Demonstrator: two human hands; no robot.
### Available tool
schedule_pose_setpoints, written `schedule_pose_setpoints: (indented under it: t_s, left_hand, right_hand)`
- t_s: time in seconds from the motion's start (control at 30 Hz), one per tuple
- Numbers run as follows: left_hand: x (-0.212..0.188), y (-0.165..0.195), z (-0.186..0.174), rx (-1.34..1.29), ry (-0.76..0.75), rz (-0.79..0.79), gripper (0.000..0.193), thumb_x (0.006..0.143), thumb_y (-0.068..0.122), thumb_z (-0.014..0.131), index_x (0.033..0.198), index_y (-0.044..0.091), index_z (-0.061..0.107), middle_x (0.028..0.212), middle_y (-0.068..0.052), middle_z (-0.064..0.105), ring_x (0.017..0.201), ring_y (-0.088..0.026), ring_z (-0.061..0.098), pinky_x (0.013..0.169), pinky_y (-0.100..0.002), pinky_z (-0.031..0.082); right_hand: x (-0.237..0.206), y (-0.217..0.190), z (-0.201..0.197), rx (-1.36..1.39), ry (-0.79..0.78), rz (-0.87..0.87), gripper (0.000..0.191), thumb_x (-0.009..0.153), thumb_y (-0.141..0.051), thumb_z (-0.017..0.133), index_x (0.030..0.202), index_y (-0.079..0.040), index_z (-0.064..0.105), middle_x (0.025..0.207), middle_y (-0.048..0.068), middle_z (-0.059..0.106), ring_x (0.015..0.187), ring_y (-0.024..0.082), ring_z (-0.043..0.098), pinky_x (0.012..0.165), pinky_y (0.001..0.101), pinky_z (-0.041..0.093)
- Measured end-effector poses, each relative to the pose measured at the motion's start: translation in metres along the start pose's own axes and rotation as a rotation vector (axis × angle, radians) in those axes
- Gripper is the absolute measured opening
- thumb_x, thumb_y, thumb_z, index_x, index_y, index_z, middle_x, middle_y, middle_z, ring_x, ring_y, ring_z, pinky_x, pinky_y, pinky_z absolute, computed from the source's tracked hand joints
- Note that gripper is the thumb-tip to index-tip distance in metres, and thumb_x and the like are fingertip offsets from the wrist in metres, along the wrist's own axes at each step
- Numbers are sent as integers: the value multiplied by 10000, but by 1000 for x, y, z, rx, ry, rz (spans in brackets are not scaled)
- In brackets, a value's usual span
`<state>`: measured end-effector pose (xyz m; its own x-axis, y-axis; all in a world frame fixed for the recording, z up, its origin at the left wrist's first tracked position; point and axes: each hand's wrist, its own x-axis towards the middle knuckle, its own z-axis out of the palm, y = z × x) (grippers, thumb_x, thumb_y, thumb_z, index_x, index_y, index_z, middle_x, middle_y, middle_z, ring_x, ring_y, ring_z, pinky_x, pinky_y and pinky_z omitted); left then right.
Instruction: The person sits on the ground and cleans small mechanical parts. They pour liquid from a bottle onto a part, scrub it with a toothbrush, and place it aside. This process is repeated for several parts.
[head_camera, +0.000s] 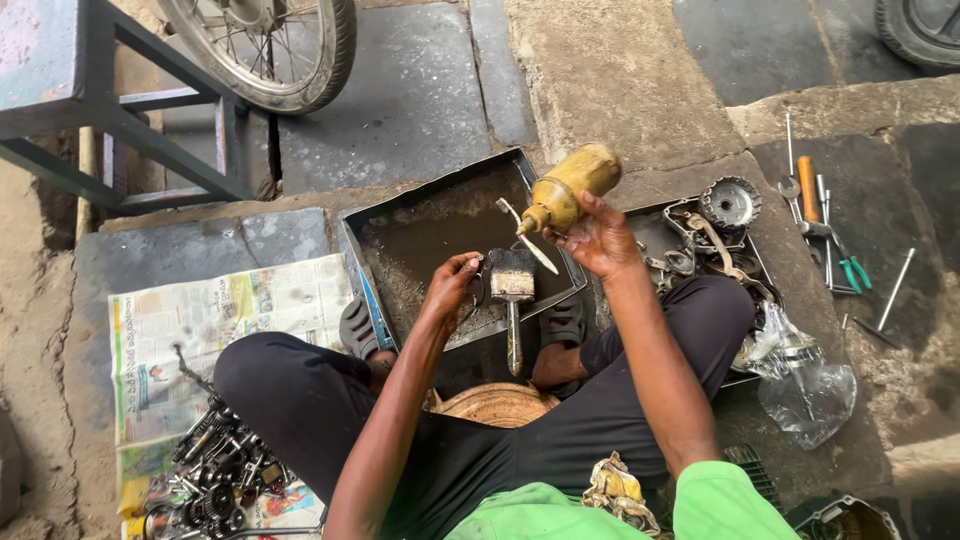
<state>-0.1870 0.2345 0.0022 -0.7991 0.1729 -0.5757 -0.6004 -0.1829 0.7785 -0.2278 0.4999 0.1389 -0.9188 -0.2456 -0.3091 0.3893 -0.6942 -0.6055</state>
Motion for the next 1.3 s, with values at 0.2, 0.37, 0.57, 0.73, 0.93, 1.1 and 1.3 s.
schedule_pose_setpoints:
  t_s: [0.2, 0.37, 0.57, 0.73, 0.93, 1.1, 1.3]
  left_hand:
    - [-12, 16, 1, 86, -11, 163, 317, 990, 143, 698, 1304, 100, 684, 1180, -149, 729, 1028, -218, 706, 908, -400, 591]
    - [-26, 34, 4, -50, 99, -22, 541, 938, 69, 598, 1411, 220, 385, 1161, -227, 571, 851, -263, 681, 790, -459, 617]
    - [-6, 7, -9, -58, -69, -14, 282, 1027, 171, 567, 1266, 29, 613, 1096, -121, 711, 932, -192, 750, 830, -344, 615]
    - [11, -17, -22, 94, -4, 72, 241, 998, 188, 661, 1207, 69, 668, 993, -52, 646, 850, -144, 596, 702, -314, 520]
    - [-13, 12, -4, 40, -4, 23, 229, 1036, 207, 600, 1229, 83, 590, 955, -78, 633, 816, -185, 633, 685, -316, 540]
    - [-46, 53, 17, -8, -14, -45, 195, 1049, 159, 466, 1230, 90, 492, 1053, -122, 686, 825, -239, 700, 662, -342, 570]
    - [-57, 69, 26, -100, -85, -57, 327, 1073, 147, 395, 1361, 61, 525, 1131, -166, 650, 870, -233, 718, 725, -351, 625]
  right_hand:
    - [-2, 4, 4, 17, 34, 37, 833, 738, -283, 906, 1402, -34, 469, 1275, 163, 616, 1190, 307, 628, 952, 466, 577]
    - [0, 11, 6, -11, 33, 79, 836, 719, -250, 875, 1421, -33, 477, 1278, 166, 631, 1173, 304, 629, 981, 435, 576]
    - [0, 26, 2, 68, -45, 54, 737, 773, -216, 864, 1382, -24, 496, 1237, 145, 646, 1131, 279, 660, 900, 428, 596]
    - [1, 36, 6, 29, -90, -39, 693, 797, -250, 907, 1339, -85, 508, 1219, 73, 643, 1104, 220, 657, 901, 427, 591]
    - [5, 34, 6, 43, -72, -125, 842, 767, -430, 930, 1382, -54, 494, 1205, 110, 658, 1107, 243, 654, 880, 426, 598]
    - [6, 24, 6, -87, 58, -247, 1036, 674, -452, 942, 1462, -72, 387, 1327, 109, 545, 1242, 260, 576, 1017, 425, 588]
    - [-1, 18, 11, -218, 111, -302, 1101, 694, -469, 930, 1502, -36, 320, 1333, 119, 502, 1259, 261, 536, 1053, 450, 521]
